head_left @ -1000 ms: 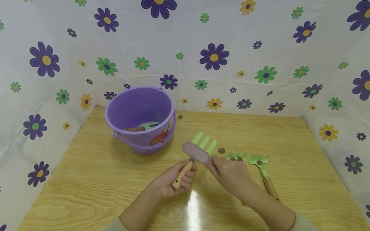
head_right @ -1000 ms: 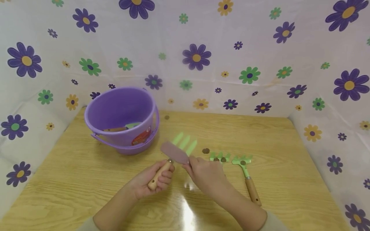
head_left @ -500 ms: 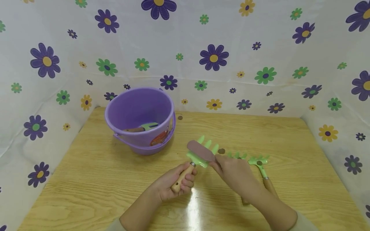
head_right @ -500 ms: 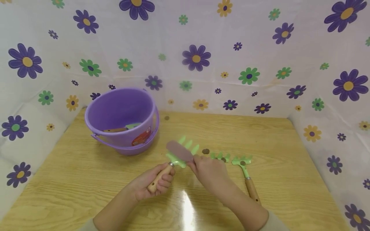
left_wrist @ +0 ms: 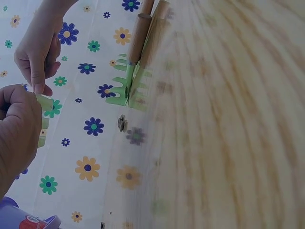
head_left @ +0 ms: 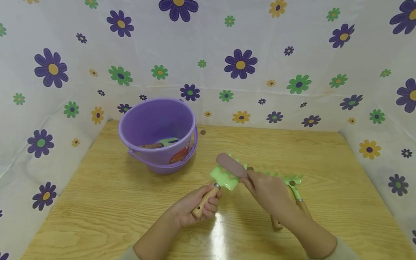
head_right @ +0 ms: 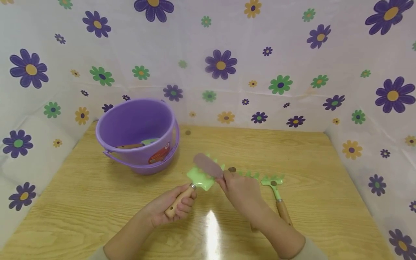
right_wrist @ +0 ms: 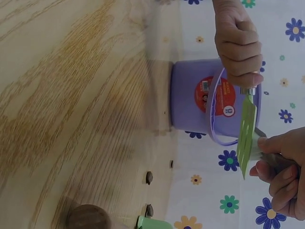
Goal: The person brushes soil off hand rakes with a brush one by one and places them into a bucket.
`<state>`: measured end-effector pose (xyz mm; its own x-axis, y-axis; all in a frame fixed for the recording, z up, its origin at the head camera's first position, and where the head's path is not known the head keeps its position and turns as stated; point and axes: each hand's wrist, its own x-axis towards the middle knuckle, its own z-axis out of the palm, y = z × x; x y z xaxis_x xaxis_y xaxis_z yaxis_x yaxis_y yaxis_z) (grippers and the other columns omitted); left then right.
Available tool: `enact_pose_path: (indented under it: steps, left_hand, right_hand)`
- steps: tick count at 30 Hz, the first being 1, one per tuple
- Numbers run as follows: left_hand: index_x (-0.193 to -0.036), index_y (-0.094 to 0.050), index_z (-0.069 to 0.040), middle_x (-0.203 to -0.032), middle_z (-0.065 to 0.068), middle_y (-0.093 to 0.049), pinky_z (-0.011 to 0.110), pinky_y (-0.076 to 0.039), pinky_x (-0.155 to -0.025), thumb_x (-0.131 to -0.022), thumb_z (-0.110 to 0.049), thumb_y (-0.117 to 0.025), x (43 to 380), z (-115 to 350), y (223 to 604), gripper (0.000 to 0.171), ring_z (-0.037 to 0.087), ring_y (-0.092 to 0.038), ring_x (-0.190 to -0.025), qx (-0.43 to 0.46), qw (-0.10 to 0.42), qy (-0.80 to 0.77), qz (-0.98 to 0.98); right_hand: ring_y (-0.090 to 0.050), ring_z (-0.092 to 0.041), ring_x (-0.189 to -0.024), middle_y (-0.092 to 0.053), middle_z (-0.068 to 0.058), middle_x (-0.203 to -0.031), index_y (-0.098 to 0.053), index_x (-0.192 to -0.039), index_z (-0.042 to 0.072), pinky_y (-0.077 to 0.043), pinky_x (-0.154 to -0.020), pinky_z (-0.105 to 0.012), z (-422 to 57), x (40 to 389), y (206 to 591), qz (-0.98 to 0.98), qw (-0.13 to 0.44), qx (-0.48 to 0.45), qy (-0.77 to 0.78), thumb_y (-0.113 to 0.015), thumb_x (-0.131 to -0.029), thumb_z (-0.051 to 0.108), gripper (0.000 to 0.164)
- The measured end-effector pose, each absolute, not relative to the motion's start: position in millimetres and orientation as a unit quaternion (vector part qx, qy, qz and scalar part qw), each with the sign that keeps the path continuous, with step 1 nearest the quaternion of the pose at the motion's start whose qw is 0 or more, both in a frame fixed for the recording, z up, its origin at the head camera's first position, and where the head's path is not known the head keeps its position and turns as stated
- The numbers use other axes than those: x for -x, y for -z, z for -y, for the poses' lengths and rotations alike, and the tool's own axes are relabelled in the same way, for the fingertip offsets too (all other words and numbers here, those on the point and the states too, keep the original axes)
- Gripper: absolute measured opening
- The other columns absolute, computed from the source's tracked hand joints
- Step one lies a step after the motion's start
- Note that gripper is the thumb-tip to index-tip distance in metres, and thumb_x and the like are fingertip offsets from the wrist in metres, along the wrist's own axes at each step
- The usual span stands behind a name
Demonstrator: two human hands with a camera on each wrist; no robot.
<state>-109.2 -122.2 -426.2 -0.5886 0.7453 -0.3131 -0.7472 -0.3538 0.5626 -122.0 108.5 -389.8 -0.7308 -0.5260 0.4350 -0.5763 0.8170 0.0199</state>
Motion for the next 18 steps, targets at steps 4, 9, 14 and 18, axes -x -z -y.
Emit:
enact_pose_path:
  steps: [4,9,14,18]
  left_hand:
    - [-0.094,-0.047,-0.009,-0.068,-0.009,-0.046,0.006,-0.035,-0.046,-0.103,-0.034,-0.027,108.8,121.3,425.6,0.033,-0.004,-0.043,-0.053,-0.002,0.454,-0.821,-0.346]
    - [-0.093,-0.047,-0.010,-0.067,-0.010,-0.046,0.006,-0.035,-0.046,-0.103,-0.034,-0.027,107.9,121.5,425.8,0.033,-0.004,-0.044,-0.053,-0.005,0.455,-0.819,-0.349]
    - [-0.092,-0.048,-0.010,-0.067,-0.010,-0.047,0.006,-0.035,-0.046,-0.104,-0.034,-0.027,106.9,121.6,425.5,0.034,-0.004,-0.044,-0.052,-0.008,0.459,-0.818,-0.348]
    - [-0.091,-0.048,-0.010,-0.067,-0.010,-0.047,0.006,-0.035,-0.046,-0.104,-0.034,-0.027,106.3,121.5,424.8,0.034,-0.004,-0.043,-0.052,-0.010,0.461,-0.815,-0.352]
  right_hand:
    - [-0.034,-0.004,-0.041,-0.053,0.001,-0.056,-0.064,-0.087,0.002,-0.021,-0.034,-0.013,-111.4,123.7,389.8,0.930,0.216,-0.291,-0.054,-0.069,-0.086,0.026,0.024]
    - [-0.032,-0.005,-0.041,-0.048,0.002,-0.053,-0.059,-0.075,0.005,-0.022,-0.035,-0.014,-114.3,126.7,390.0,0.938,0.205,-0.274,-0.060,-0.067,-0.087,0.025,0.025]
    - [-0.034,-0.006,-0.040,-0.054,-0.002,-0.053,-0.061,-0.076,0.004,-0.023,-0.033,-0.015,-117.5,129.7,389.5,0.942,0.203,-0.259,-0.062,-0.068,-0.087,0.024,0.024]
    - [-0.034,-0.006,-0.040,-0.054,-0.002,-0.053,-0.060,-0.073,0.004,-0.023,-0.034,-0.014,-120.7,131.5,388.7,0.943,0.203,-0.256,-0.060,-0.069,-0.086,0.024,0.025]
